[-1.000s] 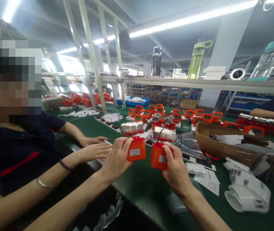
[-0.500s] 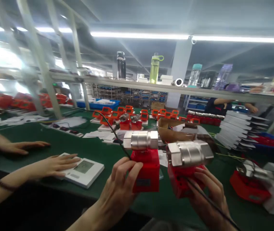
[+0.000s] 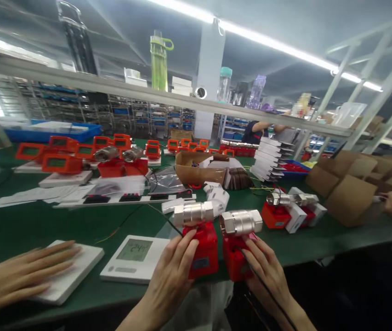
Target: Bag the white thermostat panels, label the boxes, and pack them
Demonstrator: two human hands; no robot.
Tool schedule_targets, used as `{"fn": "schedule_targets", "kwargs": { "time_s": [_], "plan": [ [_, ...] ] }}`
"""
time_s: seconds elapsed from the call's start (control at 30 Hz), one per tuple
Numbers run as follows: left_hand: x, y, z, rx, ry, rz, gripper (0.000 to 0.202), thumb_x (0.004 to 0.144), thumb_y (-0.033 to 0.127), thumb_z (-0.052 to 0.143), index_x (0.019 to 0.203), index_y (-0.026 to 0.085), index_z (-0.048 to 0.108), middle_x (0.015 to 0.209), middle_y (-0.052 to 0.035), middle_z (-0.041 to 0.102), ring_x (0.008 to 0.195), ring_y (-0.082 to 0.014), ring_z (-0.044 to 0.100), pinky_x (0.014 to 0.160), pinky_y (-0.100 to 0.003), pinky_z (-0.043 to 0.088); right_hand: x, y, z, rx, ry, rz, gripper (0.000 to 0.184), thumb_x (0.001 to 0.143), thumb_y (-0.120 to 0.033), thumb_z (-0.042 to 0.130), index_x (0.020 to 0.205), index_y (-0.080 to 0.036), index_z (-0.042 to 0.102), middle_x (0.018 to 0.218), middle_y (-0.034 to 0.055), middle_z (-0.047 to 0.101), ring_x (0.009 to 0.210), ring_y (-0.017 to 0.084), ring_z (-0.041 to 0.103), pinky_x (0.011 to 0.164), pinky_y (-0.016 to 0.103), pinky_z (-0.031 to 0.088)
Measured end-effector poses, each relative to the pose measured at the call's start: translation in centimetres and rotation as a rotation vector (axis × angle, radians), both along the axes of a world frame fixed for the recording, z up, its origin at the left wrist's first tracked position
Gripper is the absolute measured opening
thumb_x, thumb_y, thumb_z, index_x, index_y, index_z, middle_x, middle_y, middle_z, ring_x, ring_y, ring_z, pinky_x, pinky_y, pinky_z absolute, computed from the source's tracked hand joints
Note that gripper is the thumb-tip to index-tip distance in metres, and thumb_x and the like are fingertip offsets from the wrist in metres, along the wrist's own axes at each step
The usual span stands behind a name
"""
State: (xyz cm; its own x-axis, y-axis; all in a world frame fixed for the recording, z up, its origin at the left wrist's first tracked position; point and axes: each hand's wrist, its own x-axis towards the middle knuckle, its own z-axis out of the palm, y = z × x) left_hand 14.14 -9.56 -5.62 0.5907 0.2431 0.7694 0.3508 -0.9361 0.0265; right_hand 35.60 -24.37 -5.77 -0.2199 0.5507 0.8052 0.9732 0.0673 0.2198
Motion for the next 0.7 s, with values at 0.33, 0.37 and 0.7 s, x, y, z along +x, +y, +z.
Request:
{"fn": "schedule_targets", "kwargs": {
  "time_s": [0.33, 0.37, 0.7],
  "plan": [
    [4.7, 0.5, -3.1, 0.013, -0.010, -0.129, 0.064, 0.069, 0.004, 0.047, 0.131, 0.021, 0.042, 0.131, -0.0068, 0.055, 0.112, -0.0297, 0.051, 0.097, -0.038, 0.040, 3.9, -1.1, -1.8, -0.019, 0.097, -0.150, 0.058, 0.069, 0.003, 0.041, 0.123, -0.014, 0.052, 0.129, 0.0127, 0.057, 0.126, 0.025, 0.045, 0.096, 0.044, 0.051],
    [5.1, 0.7, -3.4, 0.023, -0.004, -0.138, 0.063, 0.070, 0.004, 0.046, 0.130, 0.020, 0.042, 0.130, -0.0072, 0.056, 0.111, -0.0299, 0.051, 0.096, -0.039, 0.040, 4.1, -1.1, -2.0, -0.022, 0.103, -0.166, 0.059, 0.068, 0.003, 0.041, 0.123, -0.014, 0.052, 0.129, 0.0123, 0.057, 0.125, 0.024, 0.046, 0.096, 0.043, 0.051],
    [7.0, -0.6, -3.5, 0.079, 0.105, -0.101, 0.052, 0.077, 0.004, 0.049, 0.128, 0.015, 0.044, 0.131, -0.0107, 0.053, 0.115, -0.0303, 0.048, 0.097, -0.039, 0.041, 5.3, -1.5, -3.3, -0.100, 0.229, -0.129, 0.061, 0.073, 0.003, 0.044, 0.130, -0.016, 0.043, 0.132, 0.0133, 0.051, 0.129, 0.027, 0.039, 0.096, 0.049, 0.050]
  ]
}}
